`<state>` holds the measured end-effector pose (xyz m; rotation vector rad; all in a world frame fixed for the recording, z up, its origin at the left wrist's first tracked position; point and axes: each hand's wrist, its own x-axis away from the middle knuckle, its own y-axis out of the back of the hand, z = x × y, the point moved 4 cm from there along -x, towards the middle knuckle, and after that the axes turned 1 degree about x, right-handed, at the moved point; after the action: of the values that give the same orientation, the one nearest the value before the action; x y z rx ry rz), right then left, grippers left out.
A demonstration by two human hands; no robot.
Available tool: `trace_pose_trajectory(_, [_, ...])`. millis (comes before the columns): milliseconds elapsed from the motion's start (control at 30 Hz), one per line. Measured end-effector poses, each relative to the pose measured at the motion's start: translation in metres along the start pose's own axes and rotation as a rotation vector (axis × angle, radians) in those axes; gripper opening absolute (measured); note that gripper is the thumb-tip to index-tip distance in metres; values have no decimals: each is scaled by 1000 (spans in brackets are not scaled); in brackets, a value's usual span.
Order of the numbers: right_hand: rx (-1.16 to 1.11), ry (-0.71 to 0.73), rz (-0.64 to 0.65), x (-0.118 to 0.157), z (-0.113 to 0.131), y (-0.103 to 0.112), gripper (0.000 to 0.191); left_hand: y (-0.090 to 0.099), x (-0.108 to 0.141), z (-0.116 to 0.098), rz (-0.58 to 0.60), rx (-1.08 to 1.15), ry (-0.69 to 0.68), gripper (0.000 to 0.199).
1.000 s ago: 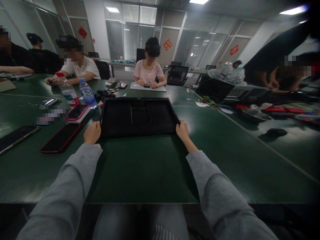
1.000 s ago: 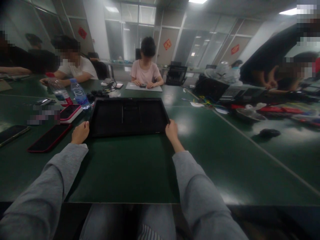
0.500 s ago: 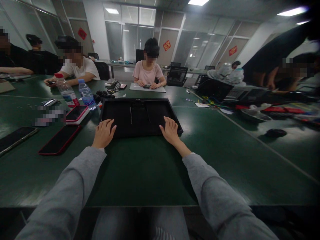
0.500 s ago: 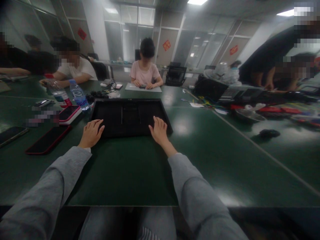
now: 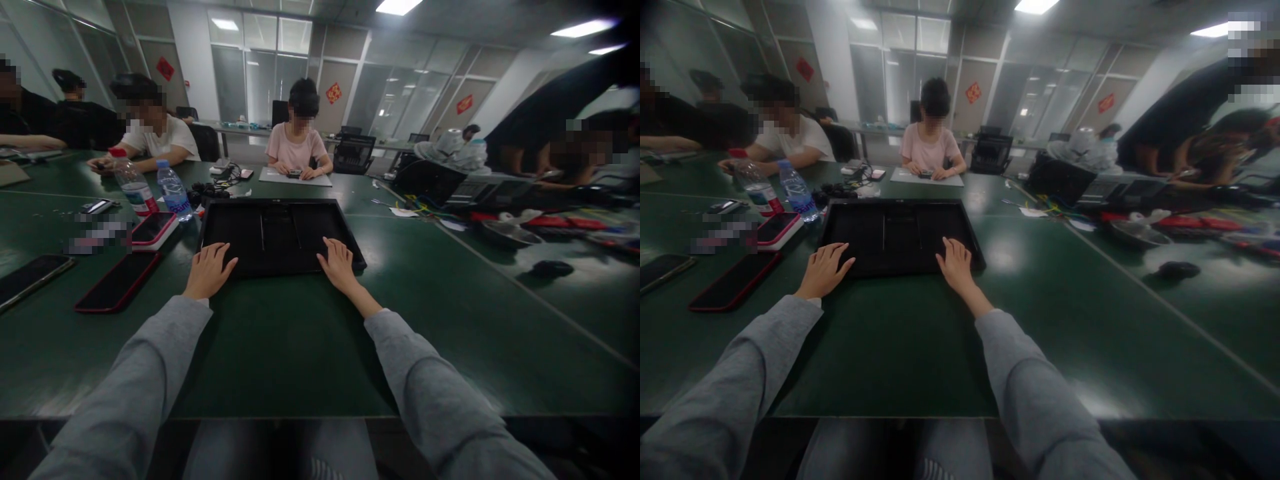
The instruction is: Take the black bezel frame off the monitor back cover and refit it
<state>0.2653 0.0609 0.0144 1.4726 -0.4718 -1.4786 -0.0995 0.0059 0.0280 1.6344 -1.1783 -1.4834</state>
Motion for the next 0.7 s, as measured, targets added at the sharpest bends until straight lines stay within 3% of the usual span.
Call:
trace_pose_trajectory(167, [-27,-3,0,-1,-4,-2,56,2,0,-1,-11,22,11,56])
trace_pose_trajectory(367, [-38,-4,-8,0,-3,-1,55,10,0,4,-104,64,81,49])
trace_pose_trajectory(567, [-33,-37,-56,-2,-8,4,52,13,-2,32,-220,91,260,52])
trace_pose_trajectory(700, [-5,-172,-156,-3,-29,13,49,2,-6,54,-185,178,389,56])
